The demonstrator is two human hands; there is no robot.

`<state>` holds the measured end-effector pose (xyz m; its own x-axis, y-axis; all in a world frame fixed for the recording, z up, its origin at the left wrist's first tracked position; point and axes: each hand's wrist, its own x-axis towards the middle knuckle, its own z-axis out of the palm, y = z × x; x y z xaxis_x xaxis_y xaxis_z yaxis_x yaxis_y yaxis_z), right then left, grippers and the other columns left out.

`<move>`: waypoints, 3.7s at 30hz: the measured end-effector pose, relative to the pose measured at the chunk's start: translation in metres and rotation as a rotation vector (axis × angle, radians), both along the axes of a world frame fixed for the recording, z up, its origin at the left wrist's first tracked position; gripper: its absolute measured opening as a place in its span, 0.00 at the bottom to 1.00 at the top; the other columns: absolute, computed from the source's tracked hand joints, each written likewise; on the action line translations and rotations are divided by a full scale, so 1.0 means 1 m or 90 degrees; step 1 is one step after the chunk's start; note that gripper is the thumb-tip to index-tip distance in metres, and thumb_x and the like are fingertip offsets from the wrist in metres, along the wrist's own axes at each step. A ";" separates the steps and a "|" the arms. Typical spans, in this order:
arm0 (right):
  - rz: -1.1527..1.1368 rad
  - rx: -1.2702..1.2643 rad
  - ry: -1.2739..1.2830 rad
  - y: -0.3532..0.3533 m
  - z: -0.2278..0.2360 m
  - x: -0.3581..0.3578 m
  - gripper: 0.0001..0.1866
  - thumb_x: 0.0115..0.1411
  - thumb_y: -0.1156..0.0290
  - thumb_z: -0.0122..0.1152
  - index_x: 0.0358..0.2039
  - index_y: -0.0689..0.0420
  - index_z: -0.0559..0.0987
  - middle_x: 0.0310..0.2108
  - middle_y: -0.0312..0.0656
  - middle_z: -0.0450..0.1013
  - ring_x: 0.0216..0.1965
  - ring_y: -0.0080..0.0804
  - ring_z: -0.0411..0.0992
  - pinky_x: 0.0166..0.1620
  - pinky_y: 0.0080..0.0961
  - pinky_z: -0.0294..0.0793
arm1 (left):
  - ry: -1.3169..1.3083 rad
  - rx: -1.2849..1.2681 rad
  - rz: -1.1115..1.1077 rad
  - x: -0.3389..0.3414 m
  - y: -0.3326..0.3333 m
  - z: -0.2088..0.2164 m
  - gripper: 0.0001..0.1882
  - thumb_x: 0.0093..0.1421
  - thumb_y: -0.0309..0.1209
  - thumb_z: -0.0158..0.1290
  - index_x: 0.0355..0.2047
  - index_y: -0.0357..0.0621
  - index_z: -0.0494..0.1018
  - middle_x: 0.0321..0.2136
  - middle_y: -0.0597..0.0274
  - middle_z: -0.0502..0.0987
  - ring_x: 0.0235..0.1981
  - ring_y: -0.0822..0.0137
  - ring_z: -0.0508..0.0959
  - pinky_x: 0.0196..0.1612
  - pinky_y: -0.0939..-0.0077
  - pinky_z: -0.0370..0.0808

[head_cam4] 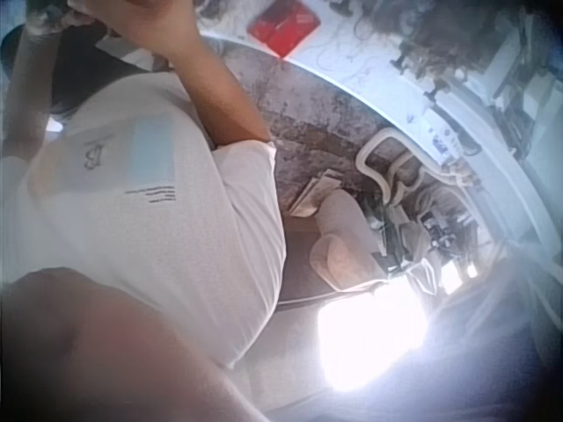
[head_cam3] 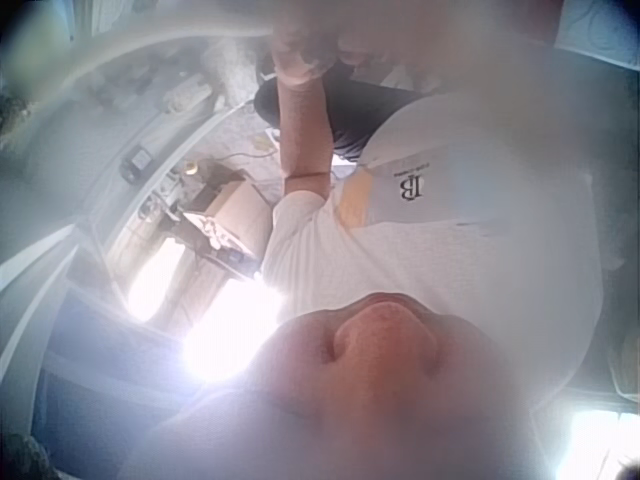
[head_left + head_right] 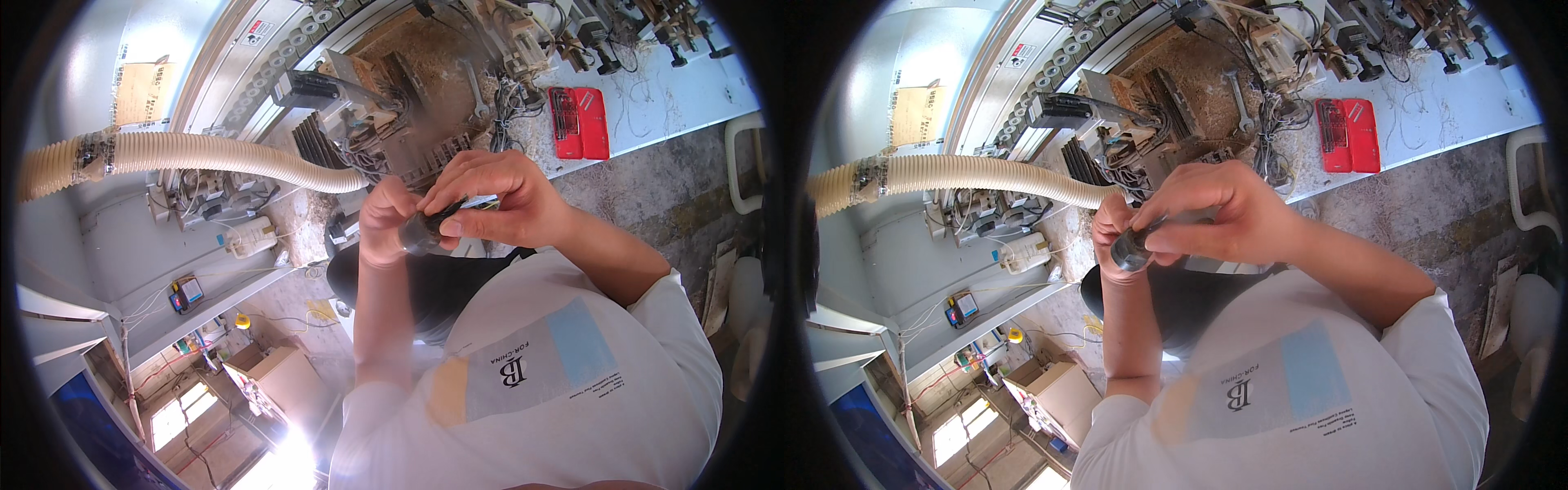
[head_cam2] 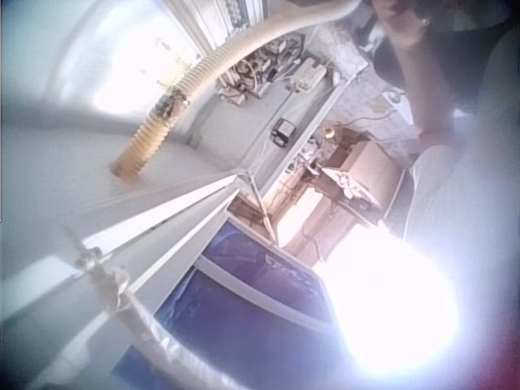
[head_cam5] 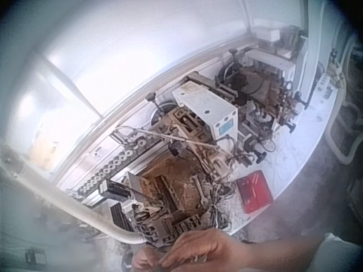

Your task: The person handles a small black component, uses a wrench to adjust a motor assembly on a woodworking machine, and secures a white plastic cover back into place.

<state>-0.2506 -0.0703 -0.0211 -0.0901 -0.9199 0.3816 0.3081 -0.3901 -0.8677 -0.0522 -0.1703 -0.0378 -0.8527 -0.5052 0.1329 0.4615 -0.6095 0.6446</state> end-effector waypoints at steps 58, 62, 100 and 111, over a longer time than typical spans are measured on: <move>0.005 0.044 0.008 -0.001 0.000 0.000 0.11 0.57 0.76 0.72 0.41 0.60 0.85 0.40 0.45 0.83 0.42 0.39 0.80 0.50 0.34 0.76 | -0.018 -0.020 0.014 0.000 -0.003 0.003 0.12 0.61 0.19 0.62 0.37 0.35 0.68 0.38 0.28 0.79 0.40 0.40 0.85 0.42 0.51 0.87; 0.018 0.039 0.008 -0.002 -0.004 0.000 0.16 0.54 0.76 0.74 0.44 0.60 0.84 0.44 0.45 0.82 0.47 0.37 0.78 0.52 0.34 0.74 | -0.018 -0.051 0.024 0.002 -0.005 -0.005 0.12 0.61 0.19 0.62 0.37 0.38 0.67 0.40 0.29 0.79 0.44 0.41 0.84 0.41 0.52 0.87; 0.210 0.240 -0.366 -0.059 -0.067 0.032 0.22 0.52 0.78 0.75 0.48 0.62 0.80 0.54 0.49 0.72 0.50 0.32 0.74 0.52 0.29 0.74 | -0.226 -0.005 0.167 0.018 -0.012 -0.035 0.19 0.64 0.35 0.62 0.52 0.44 0.73 0.37 0.44 0.82 0.30 0.61 0.82 0.35 0.68 0.81; 0.201 0.242 -0.332 -0.060 -0.062 0.027 0.23 0.47 0.77 0.79 0.45 0.60 0.82 0.51 0.47 0.76 0.56 0.33 0.72 0.60 0.32 0.67 | -0.207 0.031 0.168 0.015 -0.009 -0.032 0.21 0.61 0.29 0.65 0.53 0.44 0.74 0.38 0.46 0.82 0.29 0.60 0.84 0.33 0.70 0.83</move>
